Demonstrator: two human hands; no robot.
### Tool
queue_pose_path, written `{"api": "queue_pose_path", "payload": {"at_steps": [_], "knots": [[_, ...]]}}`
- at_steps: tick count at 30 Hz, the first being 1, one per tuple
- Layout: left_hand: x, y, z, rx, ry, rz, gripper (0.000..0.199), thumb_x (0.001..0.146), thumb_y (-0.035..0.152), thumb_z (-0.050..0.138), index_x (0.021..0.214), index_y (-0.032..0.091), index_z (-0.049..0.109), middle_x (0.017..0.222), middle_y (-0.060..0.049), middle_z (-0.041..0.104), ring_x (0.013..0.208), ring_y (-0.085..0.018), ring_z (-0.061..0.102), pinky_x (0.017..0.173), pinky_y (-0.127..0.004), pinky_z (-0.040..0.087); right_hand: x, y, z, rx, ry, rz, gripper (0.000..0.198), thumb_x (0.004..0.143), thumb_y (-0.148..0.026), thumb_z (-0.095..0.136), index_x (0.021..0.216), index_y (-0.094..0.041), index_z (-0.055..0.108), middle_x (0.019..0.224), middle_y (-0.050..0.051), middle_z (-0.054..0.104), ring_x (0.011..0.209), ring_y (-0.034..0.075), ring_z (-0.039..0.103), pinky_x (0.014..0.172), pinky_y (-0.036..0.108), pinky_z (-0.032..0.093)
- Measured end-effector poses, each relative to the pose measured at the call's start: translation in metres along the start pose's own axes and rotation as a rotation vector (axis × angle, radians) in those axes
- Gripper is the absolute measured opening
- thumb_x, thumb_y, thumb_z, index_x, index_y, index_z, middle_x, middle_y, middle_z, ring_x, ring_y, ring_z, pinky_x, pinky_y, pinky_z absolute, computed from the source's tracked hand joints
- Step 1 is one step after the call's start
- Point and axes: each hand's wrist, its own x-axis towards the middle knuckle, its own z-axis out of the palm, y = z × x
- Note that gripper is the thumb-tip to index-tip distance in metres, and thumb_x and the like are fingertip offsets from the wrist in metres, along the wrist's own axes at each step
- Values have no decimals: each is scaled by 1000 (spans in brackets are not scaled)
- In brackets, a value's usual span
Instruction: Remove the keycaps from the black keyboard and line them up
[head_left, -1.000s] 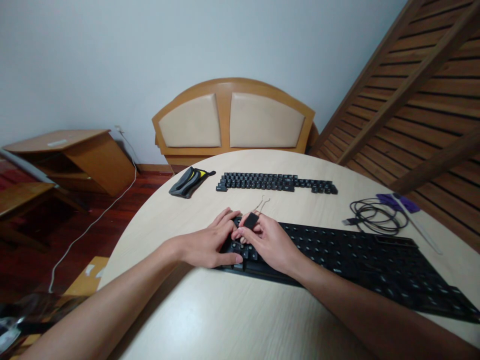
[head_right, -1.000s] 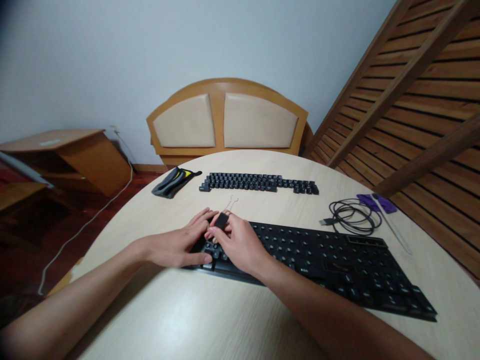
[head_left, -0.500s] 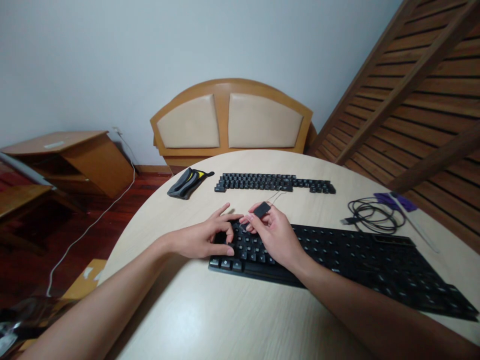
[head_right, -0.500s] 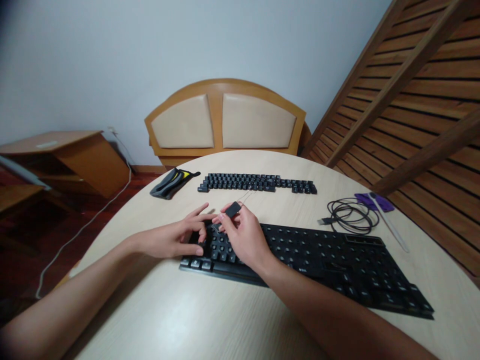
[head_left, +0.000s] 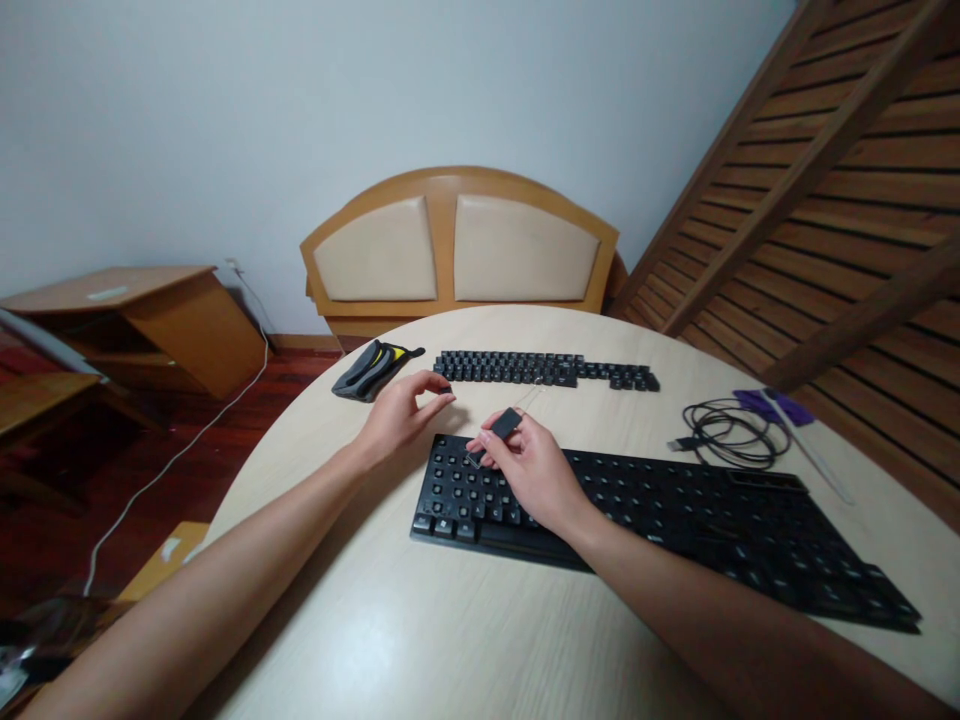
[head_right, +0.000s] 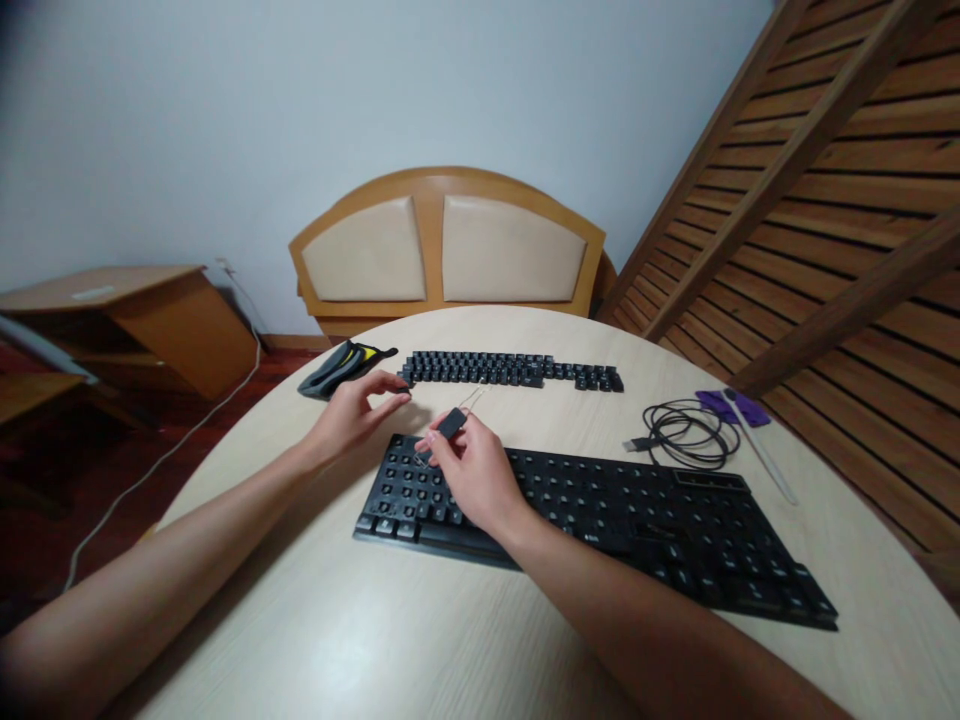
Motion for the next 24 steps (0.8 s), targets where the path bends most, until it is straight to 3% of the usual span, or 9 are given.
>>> {"api": "queue_pose_path", "payload": {"at_steps": [5, 11, 24], "knots": [[30, -15, 6, 377, 84, 143, 24, 95, 38, 57, 107, 21, 68, 106, -10, 70, 102, -27, 64, 88, -39, 51, 0, 3, 1, 9, -4, -7, 14, 90, -31, 57, 94, -19, 53, 84, 6, 71, 80, 18, 71, 68, 30, 57], [36, -36, 22, 398, 92, 234, 20, 95, 32, 58, 106, 21, 70, 115, -8, 69, 119, -28, 53, 100, -40, 46, 0, 4, 1, 35, -6, -4, 16, 89, -33, 58, 94, -18, 53, 85, 6, 70, 81, 18, 71, 68, 29, 57], [36, -49, 28, 472, 60, 282, 17, 88, 35, 67, 97, 23, 74, 119, -9, 63, 119, -31, 48, 102, -47, 43, -1, 6, 1, 42, -10, 19, 17, 88, -34, 60, 93, -19, 55, 84, 5, 69, 82, 19, 71, 68, 29, 57]]}}
